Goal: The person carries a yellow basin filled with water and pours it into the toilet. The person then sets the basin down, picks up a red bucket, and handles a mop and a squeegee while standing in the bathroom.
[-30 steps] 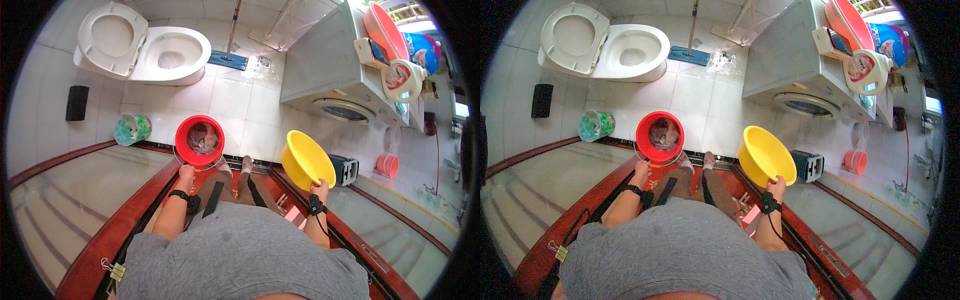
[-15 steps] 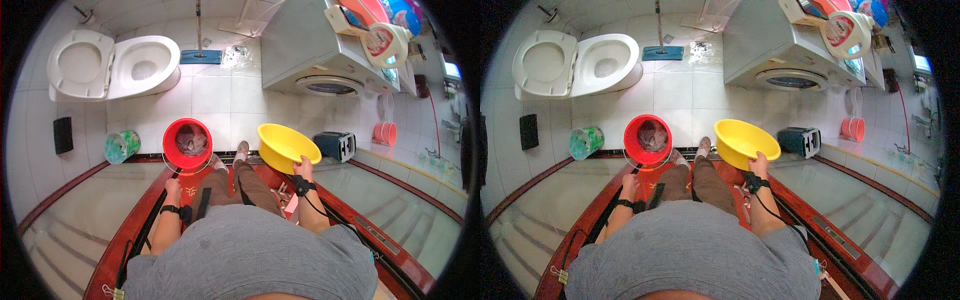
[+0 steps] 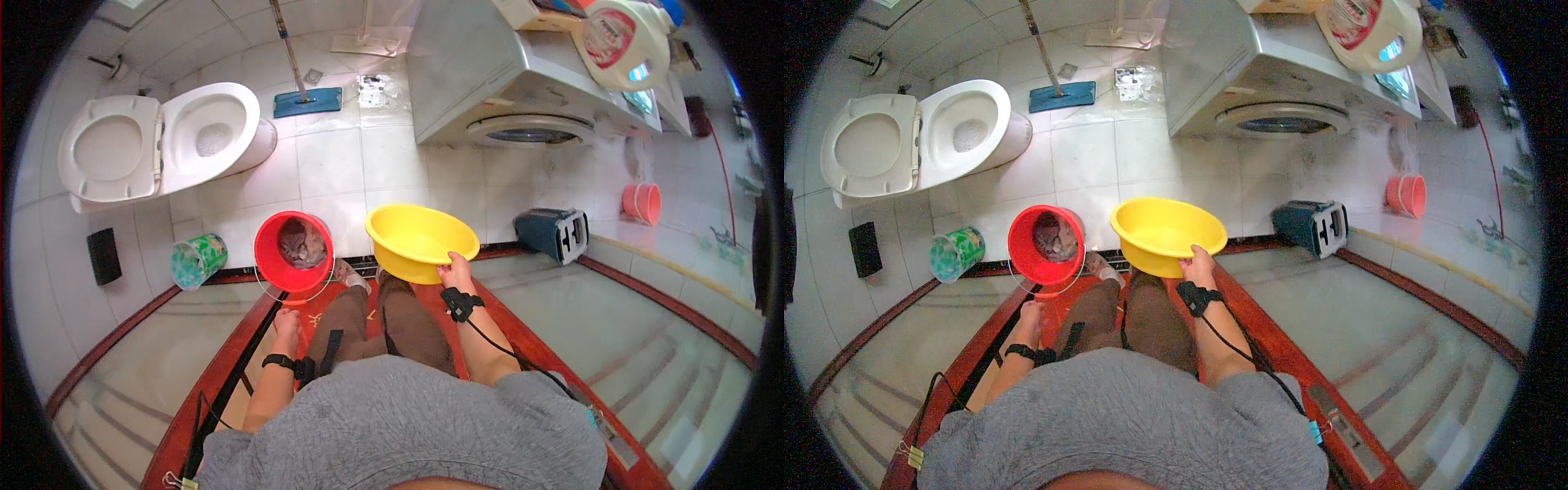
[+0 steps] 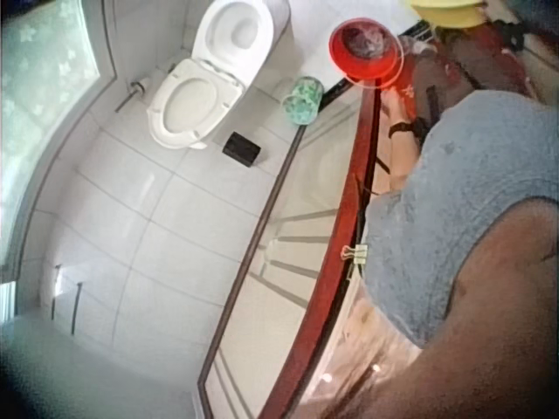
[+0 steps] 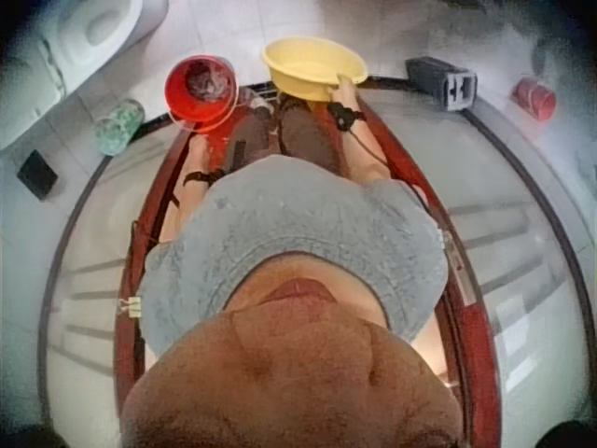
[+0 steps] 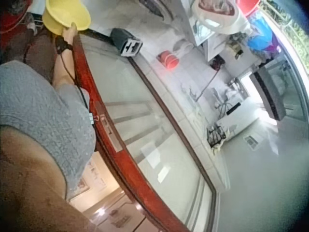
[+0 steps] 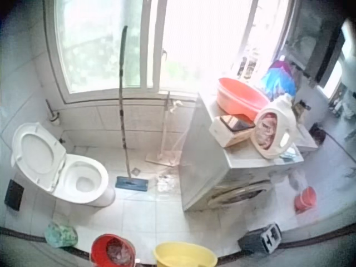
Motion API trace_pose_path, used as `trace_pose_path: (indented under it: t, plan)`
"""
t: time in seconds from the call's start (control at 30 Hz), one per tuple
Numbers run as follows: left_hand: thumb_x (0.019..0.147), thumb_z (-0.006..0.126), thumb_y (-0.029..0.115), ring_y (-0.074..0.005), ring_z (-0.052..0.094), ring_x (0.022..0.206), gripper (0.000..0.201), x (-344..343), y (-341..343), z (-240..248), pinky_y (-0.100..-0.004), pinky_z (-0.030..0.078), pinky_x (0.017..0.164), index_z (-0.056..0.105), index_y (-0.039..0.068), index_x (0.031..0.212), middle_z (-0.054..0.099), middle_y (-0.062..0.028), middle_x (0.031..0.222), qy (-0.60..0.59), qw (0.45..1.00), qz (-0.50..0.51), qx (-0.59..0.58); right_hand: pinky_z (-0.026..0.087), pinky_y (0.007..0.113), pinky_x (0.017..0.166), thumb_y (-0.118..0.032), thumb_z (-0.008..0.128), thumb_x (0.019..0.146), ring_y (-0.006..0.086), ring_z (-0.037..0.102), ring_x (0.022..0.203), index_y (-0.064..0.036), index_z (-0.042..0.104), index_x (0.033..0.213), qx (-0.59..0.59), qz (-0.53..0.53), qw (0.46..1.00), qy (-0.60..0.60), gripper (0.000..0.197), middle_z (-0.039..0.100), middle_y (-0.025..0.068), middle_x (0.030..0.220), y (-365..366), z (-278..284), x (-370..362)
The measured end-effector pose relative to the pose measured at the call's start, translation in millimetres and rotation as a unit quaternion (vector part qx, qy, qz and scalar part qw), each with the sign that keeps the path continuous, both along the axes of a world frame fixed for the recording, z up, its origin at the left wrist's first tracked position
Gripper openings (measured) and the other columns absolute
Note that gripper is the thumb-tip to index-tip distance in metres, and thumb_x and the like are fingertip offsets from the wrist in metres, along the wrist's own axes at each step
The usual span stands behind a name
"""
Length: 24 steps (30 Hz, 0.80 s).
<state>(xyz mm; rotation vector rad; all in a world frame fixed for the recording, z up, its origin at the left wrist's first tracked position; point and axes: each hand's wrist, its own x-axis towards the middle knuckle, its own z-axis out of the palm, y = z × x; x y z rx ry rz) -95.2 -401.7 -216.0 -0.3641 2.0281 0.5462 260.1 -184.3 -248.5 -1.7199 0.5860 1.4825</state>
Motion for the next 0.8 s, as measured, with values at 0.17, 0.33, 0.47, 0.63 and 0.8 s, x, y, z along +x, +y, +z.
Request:
trace_pose_path:
  t: [0.17, 0.33, 0.47, 0.63, 0.8]
  plan:
    - [0.071, 0.056, 0.009, -0.0179, 0.049, 0.071, 0.028, 20.3, 19.4, -22.1, -0.0318, 0.041, 0.052, 0.046, 0.004, 0.097, 0.05, -0.0071, 0.086, -0.01, 0.999, -0.045, -0.006, 0.042, 0.029, 0.056, -0.003, 0.046, 0.078, 0.0185, 0.049, 0.067, -0.0059, 0.045, 0.095, 0.027, -0.003, 0.999, 0.024, 0.017, 0.05, 0.0078, 0.083, 16.3, -40.6, 30.9]
    - [0.069, 0.056, 0.005, -0.0167, 0.05, 0.059, 0.038, 39.0, 16.8, -30.4, -0.029, 0.04, 0.048, 0.044, -0.001, 0.105, 0.052, -0.0092, 0.077, 0.041, 0.999, -0.032, -0.003, 0.041, 0.032, 0.055, -0.002, 0.046, 0.077, 0.0202, 0.047, 0.068, -0.0044, 0.044, 0.093, -0.006, -0.005, 0.999, -0.032, 0.016, 0.048, 0.0102, 0.083, 45.4, -109.5, 73.6]
    - [0.068, 0.052, 0.0, -0.0166, 0.049, 0.055, 0.045, 35.6, -16.8, -80.3, -0.0285, 0.039, 0.045, 0.04, -0.002, 0.111, 0.052, -0.0098, 0.076, -0.016, 0.999, -0.047, -0.018, 0.04, 0.032, 0.05, -0.006, 0.042, 0.08, 0.0191, 0.045, 0.061, -0.0009, 0.045, 0.083, 0.107, 0.024, 0.994, -0.029, 0.007, 0.047, 0.0096, 0.071, 57.0, -182.3, 149.8]
    - [0.068, 0.052, 0.0, -0.0152, 0.047, 0.051, 0.043, 34.0, -20.5, -70.6, -0.0274, 0.036, 0.042, 0.04, -0.002, 0.109, 0.052, -0.008, 0.072, 0.038, 0.994, 0.041, -0.094, 0.039, 0.032, 0.047, -0.016, 0.055, 0.072, 0.018, 0.047, 0.052, 0.0014, 0.051, 0.07, 0.142, 0.652, 0.572, -0.477, 0.018, 0.047, 0.0078, 0.055, 90.4, -190.7, 110.7]
    - [0.074, 0.051, 0.01, -0.0175, 0.049, 0.067, 0.032, 23.4, -50.0, -145.2, -0.0311, 0.042, 0.055, 0.044, 0.002, 0.104, 0.051, -0.007, 0.085, -0.052, 0.998, -0.006, -0.045, 0.044, 0.036, 0.064, -0.026, 0.054, 0.076, 0.0335, 0.055, 0.075, 0.0089, 0.053, 0.088, 0.082, 0.494, 0.762, -0.411, 0.036, 0.057, 0.0219, 0.081, 78.4, -273.7, 191.3]
